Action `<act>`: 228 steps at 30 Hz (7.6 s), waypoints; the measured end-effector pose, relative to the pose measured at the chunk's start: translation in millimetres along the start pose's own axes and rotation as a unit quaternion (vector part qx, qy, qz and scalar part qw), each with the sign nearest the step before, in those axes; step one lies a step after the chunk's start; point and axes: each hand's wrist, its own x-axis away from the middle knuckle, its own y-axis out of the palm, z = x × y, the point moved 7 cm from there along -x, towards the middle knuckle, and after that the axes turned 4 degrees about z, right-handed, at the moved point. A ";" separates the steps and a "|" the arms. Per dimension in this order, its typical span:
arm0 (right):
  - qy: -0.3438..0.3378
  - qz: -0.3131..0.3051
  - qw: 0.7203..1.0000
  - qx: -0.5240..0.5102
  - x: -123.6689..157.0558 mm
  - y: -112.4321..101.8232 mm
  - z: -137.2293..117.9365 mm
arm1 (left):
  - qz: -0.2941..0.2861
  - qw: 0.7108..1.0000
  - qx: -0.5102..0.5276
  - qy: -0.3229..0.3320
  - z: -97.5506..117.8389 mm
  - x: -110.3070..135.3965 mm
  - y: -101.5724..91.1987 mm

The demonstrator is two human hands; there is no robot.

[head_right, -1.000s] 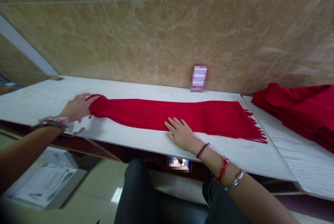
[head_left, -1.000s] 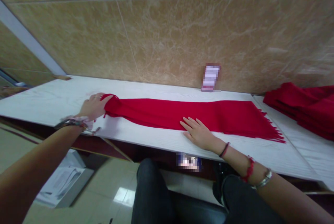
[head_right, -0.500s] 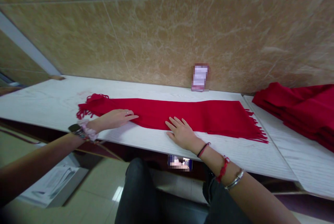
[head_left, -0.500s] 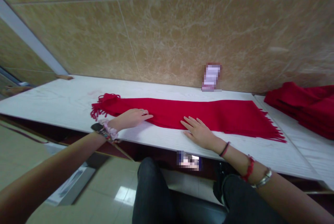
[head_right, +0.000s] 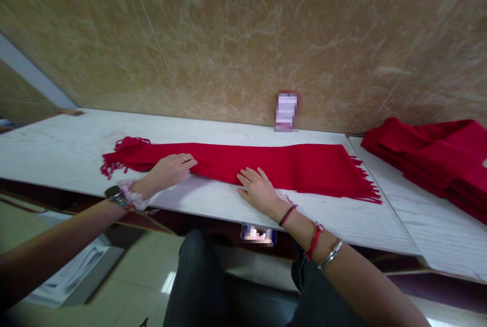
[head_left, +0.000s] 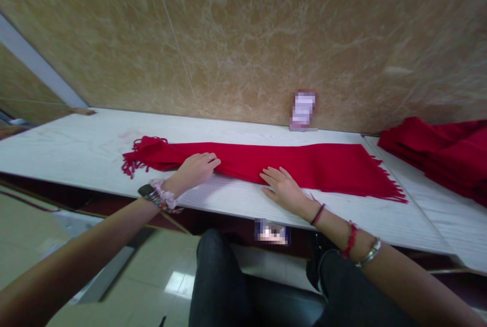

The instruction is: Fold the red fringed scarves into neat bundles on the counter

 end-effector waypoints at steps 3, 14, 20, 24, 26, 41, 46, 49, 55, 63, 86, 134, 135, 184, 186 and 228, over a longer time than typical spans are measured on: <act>-0.015 -0.014 1.000 0.018 -0.7 1.3 -2.1 | 0.000 1.000 0.002 0.006 0.7 6.6 4.6; -0.082 -0.020 0.996 0.030 -14.4 -0.1 -17.9 | -0.014 0.998 -0.002 0.061 8.6 21.7 3.4; -0.087 -0.023 0.995 0.036 -25.9 3.4 -27.4 | -0.004 0.998 0.053 -0.022 -3.6 12.1 5.1; -0.066 -0.025 0.994 0.079 -29.6 4.4 -20.8 | 0.001 0.996 0.073 -0.041 -6.0 12.0 4.3; -0.057 -0.013 0.993 0.105 -29.3 2.2 -16.8 | 0.007 0.997 0.073 -0.030 -2.7 12.5 1.9; -0.141 -0.011 0.982 0.127 -17.4 2.6 -8.2 | -0.057 0.998 0.005 0.037 23.2 16.5 2.9; -0.155 0.027 0.982 0.105 -17.4 5.1 -5.8 | -0.005 0.997 -0.013 0.078 34.7 10.3 -1.7; -0.151 0.040 0.980 0.120 -17.5 2.2 -6.9 | 0.027 0.996 -0.010 0.089 39.9 6.8 -1.6; -0.146 0.042 0.981 0.120 -16.4 -2.4 -8.9 | 0.037 0.996 0.018 0.076 37.0 8.1 -0.4; -0.192 -0.004 0.981 0.009 -10.5 -1.8 -6.9 | -0.042 0.985 0.153 0.069 31.5 11.7 10.3; -0.081 -0.145 0.986 -0.009 -44.9 22.0 8.0 | -0.177 0.957 0.193 -0.126 18.1 -1.6 50.8; -0.070 0.004 0.997 0.018 -20.7 -10.0 -4.5 | -0.036 0.980 0.182 -0.068 16.7 -43.5 41.6; -0.082 0.005 0.997 0.012 -19.8 -11.4 -11.5 | -0.019 0.982 0.184 -0.048 18.4 -41.3 32.7; -0.142 0.013 0.988 -0.066 2.1 -19.4 3.6 | 0.054 0.957 0.274 0.080 75.5 -27.0 -3.8; -0.135 -0.008 0.988 -0.074 -3.3 -20.7 6.9 | 0.049 0.956 0.276 0.084 75.6 -26.7 -4.9; -0.008 -0.097 0.995 0.001 -99.1 24.1 77.4 | 0.061 0.936 0.341 0.067 72.0 -28.2 -9.7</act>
